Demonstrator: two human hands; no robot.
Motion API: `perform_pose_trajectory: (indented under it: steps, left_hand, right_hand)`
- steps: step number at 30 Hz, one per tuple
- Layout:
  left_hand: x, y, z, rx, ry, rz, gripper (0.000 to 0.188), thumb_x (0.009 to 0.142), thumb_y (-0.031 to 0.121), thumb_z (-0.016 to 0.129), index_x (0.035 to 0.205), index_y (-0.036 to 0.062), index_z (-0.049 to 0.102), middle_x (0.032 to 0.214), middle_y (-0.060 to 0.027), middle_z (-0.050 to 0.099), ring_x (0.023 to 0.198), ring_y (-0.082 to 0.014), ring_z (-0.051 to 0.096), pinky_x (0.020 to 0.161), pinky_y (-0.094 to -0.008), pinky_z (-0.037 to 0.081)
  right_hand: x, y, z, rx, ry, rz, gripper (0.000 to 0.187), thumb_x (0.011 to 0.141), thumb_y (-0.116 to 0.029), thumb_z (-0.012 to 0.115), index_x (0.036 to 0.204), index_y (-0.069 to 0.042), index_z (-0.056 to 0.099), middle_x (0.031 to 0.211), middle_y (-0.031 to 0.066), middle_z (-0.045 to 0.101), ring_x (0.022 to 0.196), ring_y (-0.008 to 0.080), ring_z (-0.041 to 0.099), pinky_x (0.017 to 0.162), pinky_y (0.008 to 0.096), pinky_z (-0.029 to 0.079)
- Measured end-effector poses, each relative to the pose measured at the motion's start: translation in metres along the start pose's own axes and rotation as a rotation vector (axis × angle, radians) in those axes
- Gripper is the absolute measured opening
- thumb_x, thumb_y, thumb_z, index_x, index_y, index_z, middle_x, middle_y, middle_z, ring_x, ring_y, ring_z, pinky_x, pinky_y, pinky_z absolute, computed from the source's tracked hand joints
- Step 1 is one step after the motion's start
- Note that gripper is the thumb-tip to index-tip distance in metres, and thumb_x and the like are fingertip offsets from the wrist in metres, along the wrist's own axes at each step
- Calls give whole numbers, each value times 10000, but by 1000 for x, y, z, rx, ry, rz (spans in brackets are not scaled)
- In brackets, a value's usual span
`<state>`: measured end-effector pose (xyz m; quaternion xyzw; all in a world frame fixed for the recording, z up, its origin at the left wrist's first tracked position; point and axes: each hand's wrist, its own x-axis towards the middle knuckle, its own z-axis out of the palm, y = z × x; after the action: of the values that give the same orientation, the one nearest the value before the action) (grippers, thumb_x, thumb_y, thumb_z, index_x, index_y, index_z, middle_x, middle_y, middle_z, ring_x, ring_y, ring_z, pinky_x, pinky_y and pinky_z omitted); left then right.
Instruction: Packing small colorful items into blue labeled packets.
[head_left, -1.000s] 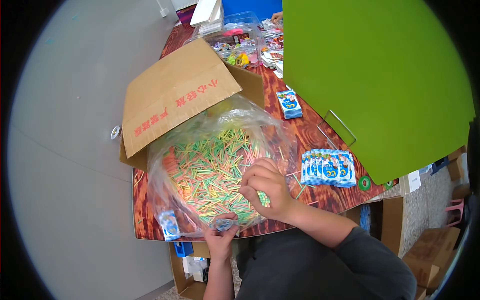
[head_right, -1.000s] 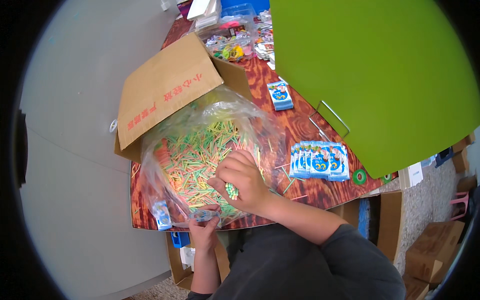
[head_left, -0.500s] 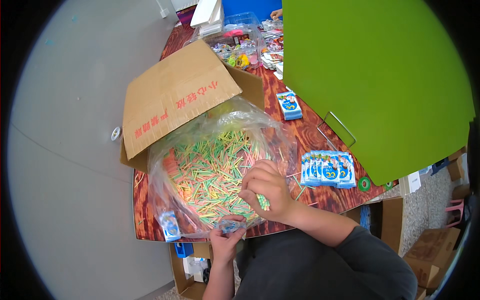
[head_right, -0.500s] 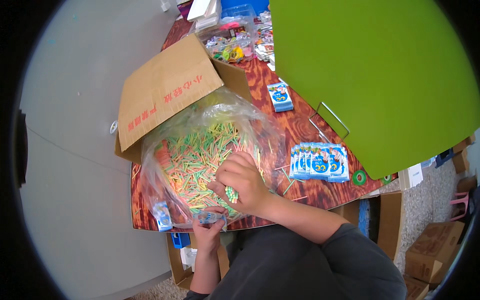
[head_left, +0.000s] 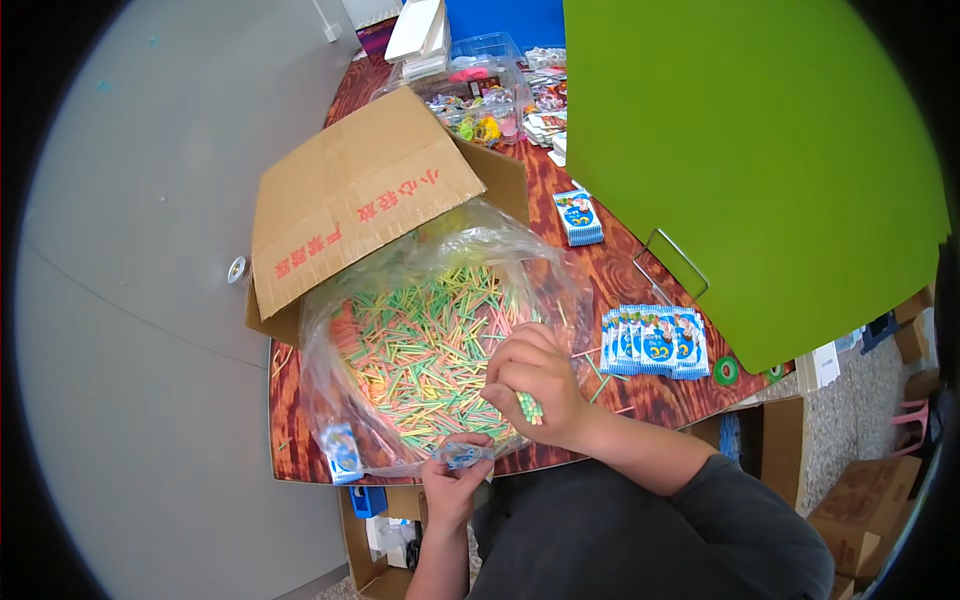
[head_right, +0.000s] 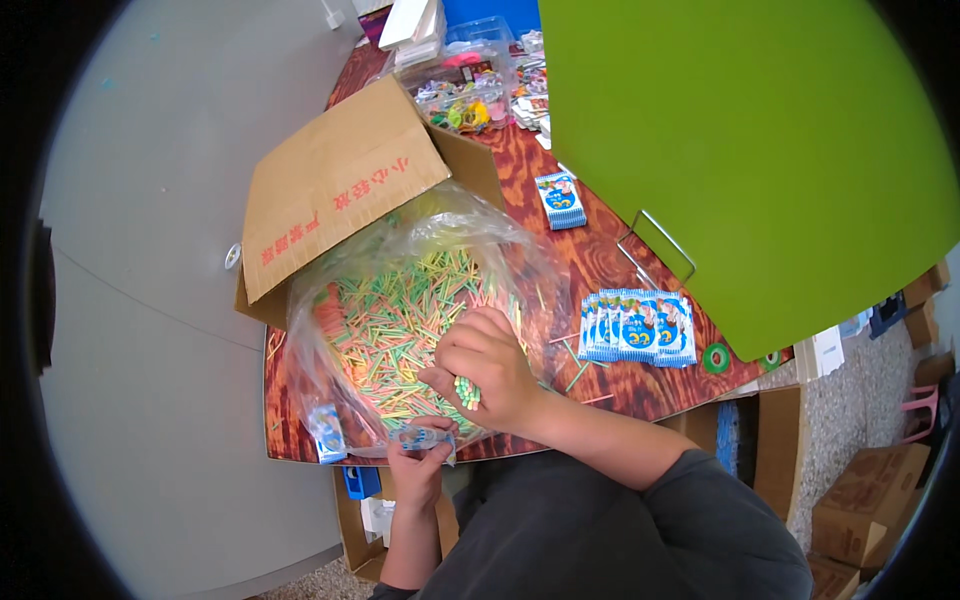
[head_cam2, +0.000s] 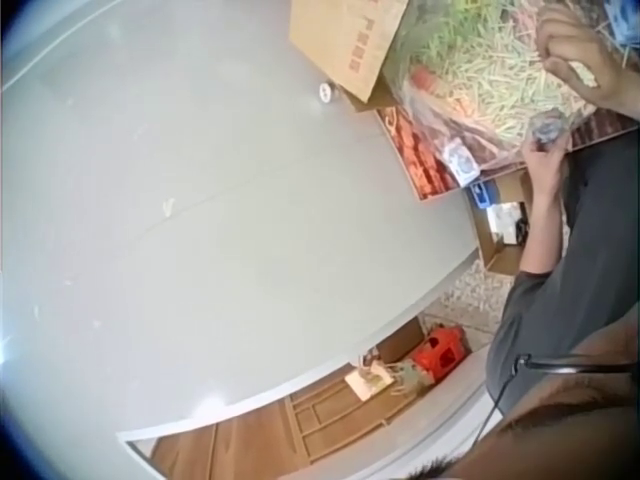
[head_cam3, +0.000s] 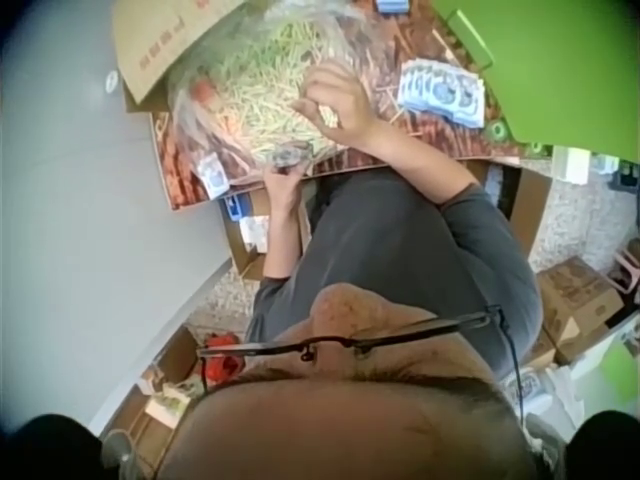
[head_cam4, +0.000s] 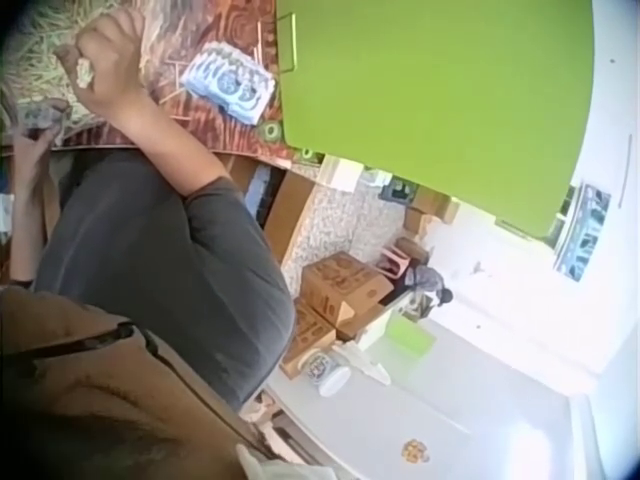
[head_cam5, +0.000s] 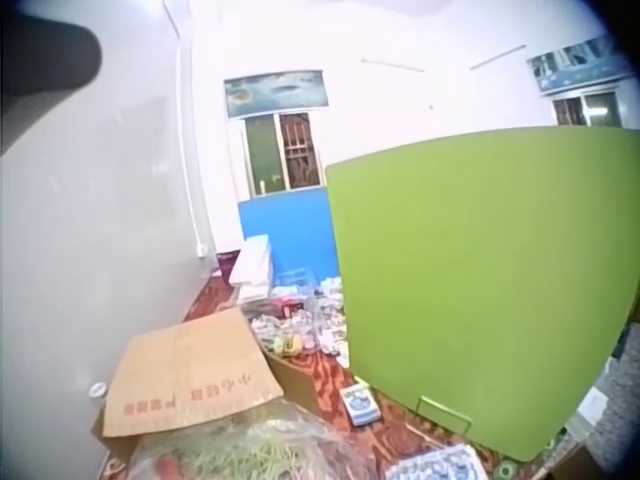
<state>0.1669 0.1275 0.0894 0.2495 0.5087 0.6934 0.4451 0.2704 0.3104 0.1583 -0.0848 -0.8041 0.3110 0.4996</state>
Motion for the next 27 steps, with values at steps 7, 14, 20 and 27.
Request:
perform_pose_trajectory:
  steps: [7, 14, 20, 27]
  left_hand:
    - [14, 2, -2, 288, 118, 164, 278, 732, -59, 764, 995, -16, 685, 1016, -89, 682, 965, -183, 655, 850, -298, 516]
    - [47, 31, 10, 781, 92, 488, 297, 653, -19, 795, 940, 5, 719, 1021, -105, 690, 955, -230, 677, 838, -327, 530]
    - [44, 36, 21, 754, 41, 411, 308, 665, 0, 805, 964, 2, 729, 1003, -95, 687, 947, -229, 677, 833, -323, 530]
    - [46, 19, 17, 672, -56, 371, 323, 677, 6, 804, 990, -9, 727, 1023, -108, 672, 975, -215, 667, 846, -317, 530]
  right_hand:
    - [-9, -3, 1, 154, -72, 174, 247, 921, -193, 619, 740, -25, 615, 973, 107, 673, 906, 260, 605, 909, 404, 421]
    - [11, -1, -8, 826, -340, 648, 534, 1056, -338, 369, 774, 7, 663, 1402, 175, 536, 1339, 261, 433, 1148, 449, 254]
    - [7, 1, -4, 915, -397, 714, 505, 1049, -332, 394, 848, 21, 693, 1444, 166, 496, 1335, 264, 445, 1143, 440, 277]
    - [6, 2, 0, 660, -555, 543, 362, 1000, -290, 507, 1154, -4, 668, 1455, 151, 477, 1328, 281, 458, 1117, 437, 334]
